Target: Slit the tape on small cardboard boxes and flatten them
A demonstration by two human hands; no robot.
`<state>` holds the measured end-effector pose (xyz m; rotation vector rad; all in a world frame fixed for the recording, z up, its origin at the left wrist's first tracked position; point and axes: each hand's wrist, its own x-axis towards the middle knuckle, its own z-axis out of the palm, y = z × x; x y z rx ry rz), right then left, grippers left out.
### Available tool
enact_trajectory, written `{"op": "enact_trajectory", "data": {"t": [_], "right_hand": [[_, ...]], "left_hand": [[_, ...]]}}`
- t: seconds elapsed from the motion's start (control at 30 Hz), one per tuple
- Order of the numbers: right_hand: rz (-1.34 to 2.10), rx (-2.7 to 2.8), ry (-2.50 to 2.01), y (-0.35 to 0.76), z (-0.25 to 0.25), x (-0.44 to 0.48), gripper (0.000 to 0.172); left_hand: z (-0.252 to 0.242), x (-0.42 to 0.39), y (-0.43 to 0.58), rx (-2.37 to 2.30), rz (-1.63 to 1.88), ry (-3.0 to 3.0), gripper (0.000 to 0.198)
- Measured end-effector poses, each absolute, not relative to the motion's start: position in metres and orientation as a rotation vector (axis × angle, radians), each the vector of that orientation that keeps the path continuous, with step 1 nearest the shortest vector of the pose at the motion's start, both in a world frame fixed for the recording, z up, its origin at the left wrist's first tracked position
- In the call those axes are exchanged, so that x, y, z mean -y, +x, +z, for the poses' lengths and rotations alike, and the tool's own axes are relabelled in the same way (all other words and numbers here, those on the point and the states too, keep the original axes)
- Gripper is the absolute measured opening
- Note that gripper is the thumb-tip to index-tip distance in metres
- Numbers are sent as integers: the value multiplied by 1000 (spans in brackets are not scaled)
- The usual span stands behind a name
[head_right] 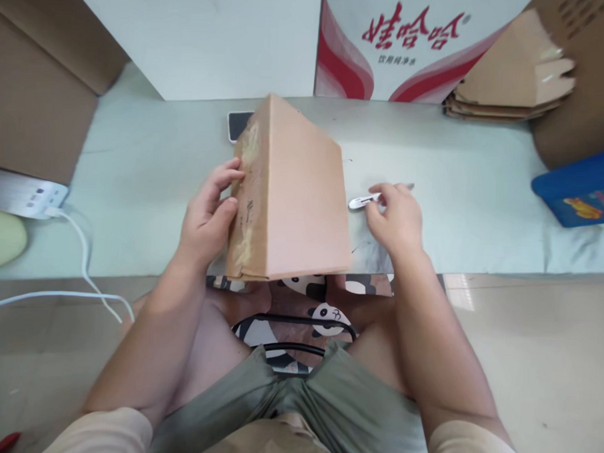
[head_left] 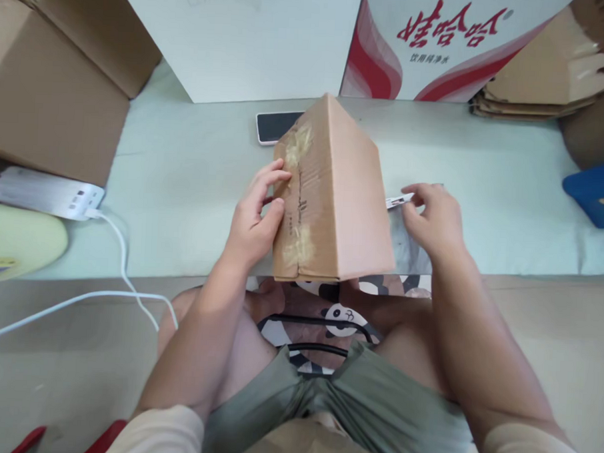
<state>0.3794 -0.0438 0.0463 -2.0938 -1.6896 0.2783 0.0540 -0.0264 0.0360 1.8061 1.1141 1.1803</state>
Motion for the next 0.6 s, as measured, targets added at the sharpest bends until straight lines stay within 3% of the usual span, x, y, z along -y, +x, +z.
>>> {"op": "enact_trajectory", "data": {"t": [0.1,0.2,0.6], "right_hand": [[659,1669,-1836,363,52,48,24],[899,1602,-1641,352,55,52,25],[1133,1298,-1549,345,50,55,24]], "left_hand": [[29,26,56,-1140,1102,1733,61],[29,27,58,-1120,1053,1743,65],[34,26,51,-962,937,1731,70]]}}
